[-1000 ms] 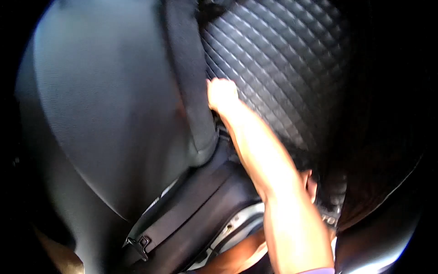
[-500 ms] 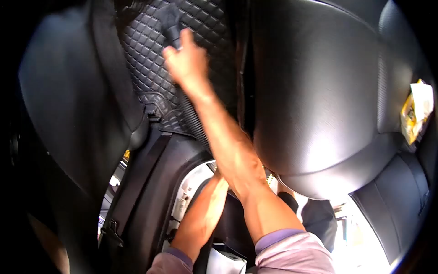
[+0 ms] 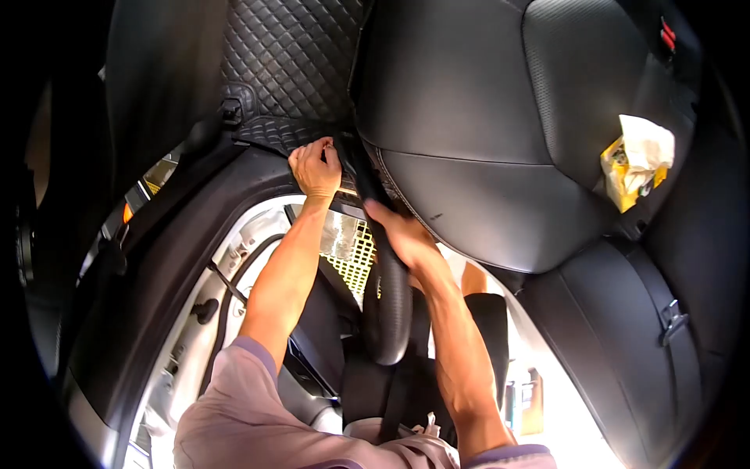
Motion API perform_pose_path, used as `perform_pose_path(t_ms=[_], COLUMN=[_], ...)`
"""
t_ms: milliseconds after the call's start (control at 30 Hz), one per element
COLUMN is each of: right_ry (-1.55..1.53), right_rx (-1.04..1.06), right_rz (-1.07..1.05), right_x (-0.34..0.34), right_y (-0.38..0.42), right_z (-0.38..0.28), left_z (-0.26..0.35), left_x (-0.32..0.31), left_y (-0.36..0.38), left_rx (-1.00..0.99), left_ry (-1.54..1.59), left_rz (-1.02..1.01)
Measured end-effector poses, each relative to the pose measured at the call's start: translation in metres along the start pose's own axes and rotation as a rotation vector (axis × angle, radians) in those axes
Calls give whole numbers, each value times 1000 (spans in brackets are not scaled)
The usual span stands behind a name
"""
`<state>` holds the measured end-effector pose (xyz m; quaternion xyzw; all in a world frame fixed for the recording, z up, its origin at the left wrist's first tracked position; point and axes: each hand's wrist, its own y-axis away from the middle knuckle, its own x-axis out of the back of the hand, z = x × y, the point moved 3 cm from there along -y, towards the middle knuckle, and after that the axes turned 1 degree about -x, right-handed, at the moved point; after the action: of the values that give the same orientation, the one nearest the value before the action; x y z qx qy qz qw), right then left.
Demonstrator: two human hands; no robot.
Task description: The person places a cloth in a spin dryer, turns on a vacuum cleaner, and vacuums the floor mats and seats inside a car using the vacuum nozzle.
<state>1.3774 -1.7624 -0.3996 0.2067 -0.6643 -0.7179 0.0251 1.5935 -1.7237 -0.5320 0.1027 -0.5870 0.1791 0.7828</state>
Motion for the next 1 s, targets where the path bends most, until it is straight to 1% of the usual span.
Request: perform_pose_path(t_ms=[67, 100, 133, 200, 267, 300, 333, 400, 467, 533, 567, 600, 667, 733, 767, 800, 833, 867, 933, 1000], right_ry=[180, 80, -25, -145, -105, -68, -54, 158, 572, 677, 700, 723, 725, 698, 490, 292, 282, 299, 295, 352], right_rx=[312, 216, 116, 145, 86, 130, 106, 149, 452, 221, 220, 220, 274, 276, 306, 142, 165, 153, 152, 149], right_rz=[80, 162, 244, 261, 284, 338, 336, 358, 494, 460, 467, 473, 494, 452, 359, 339, 404, 464, 574, 574], right_x=[33, 40, 46, 83, 101, 101, 98, 94, 75, 34, 18, 10, 17, 56, 90, 92, 112, 130, 145, 142], right_y=[29, 59, 91, 112, 144, 151, 152, 148, 114, 98, 87, 79, 86, 102, 101, 144, 165, 184, 210, 204], right_z=[29, 35, 44, 97, 121, 131, 133, 135, 126, 88, 89, 92, 99, 110, 129, 119, 127, 137, 155, 165], left_z=[1, 3, 4, 6, 4, 8, 21, 40, 44, 52, 59, 52, 56, 63, 66, 68, 68, 72, 84, 99], left_x=[3, 6, 8, 18, 20, 24, 33, 55, 50, 52, 59, 52, 62, 69, 69, 63, 54, 47, 40, 41], left_y=[-3, -5, -8, -10, -14, -11, -11, -4, 18, 44, 56, 74, 97, 120, 129, 137, 147, 158, 168, 177], left_rx=[41, 42, 94, 201, 404, 462, 469, 502, 590, 620, 631, 621, 612, 714, 669, 620, 590, 604, 499, 525], left_ry=[43, 45, 124, 255, 629, 726, 818, 723, 836, 860, 814, 820, 736, 708, 650, 599, 599, 613, 567, 594], left_rz=[-40, -25, -76, -205, -161, -197, -151, -163, -84, -66, -91, -133, -147, -203, -248, -293, -314, -313, -324, -365])
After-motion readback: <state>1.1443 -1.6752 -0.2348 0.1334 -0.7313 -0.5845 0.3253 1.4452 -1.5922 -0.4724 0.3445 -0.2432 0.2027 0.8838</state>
